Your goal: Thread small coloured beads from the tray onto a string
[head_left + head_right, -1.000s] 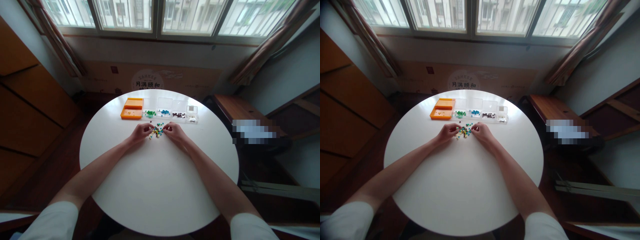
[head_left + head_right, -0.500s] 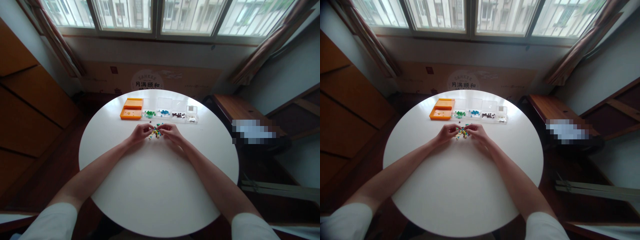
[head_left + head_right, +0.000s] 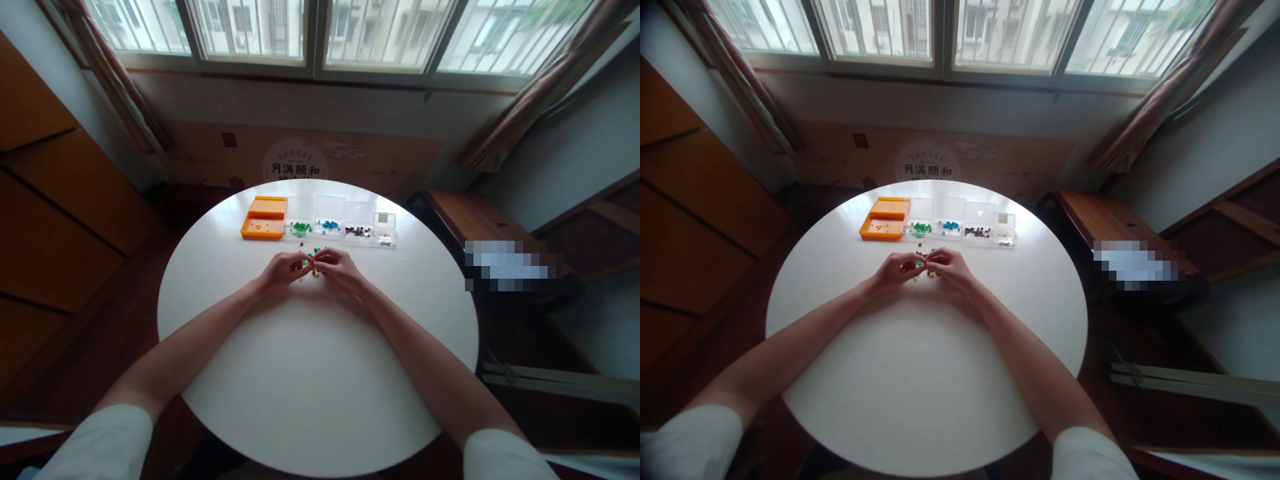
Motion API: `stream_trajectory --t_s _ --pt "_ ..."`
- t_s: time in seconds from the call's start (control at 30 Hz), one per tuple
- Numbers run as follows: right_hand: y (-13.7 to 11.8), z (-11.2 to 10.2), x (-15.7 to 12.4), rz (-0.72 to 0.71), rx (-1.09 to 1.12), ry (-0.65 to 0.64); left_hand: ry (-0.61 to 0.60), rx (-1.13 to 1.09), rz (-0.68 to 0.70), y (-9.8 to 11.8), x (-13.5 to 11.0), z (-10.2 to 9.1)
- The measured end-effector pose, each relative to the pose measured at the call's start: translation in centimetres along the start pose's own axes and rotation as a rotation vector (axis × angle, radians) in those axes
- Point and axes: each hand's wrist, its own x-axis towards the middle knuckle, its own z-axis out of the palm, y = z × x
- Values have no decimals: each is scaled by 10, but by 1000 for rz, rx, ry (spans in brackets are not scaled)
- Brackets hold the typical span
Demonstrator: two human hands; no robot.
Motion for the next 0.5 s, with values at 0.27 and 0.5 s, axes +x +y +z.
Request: stream_trajectory --t_s 0.27,0.5 --pt "-2 1 0 6 -35 24 29 21 26 -2 0 0" --pt "-1 -2 2 23 -127 -16 49 6 22 -1 0 -1"
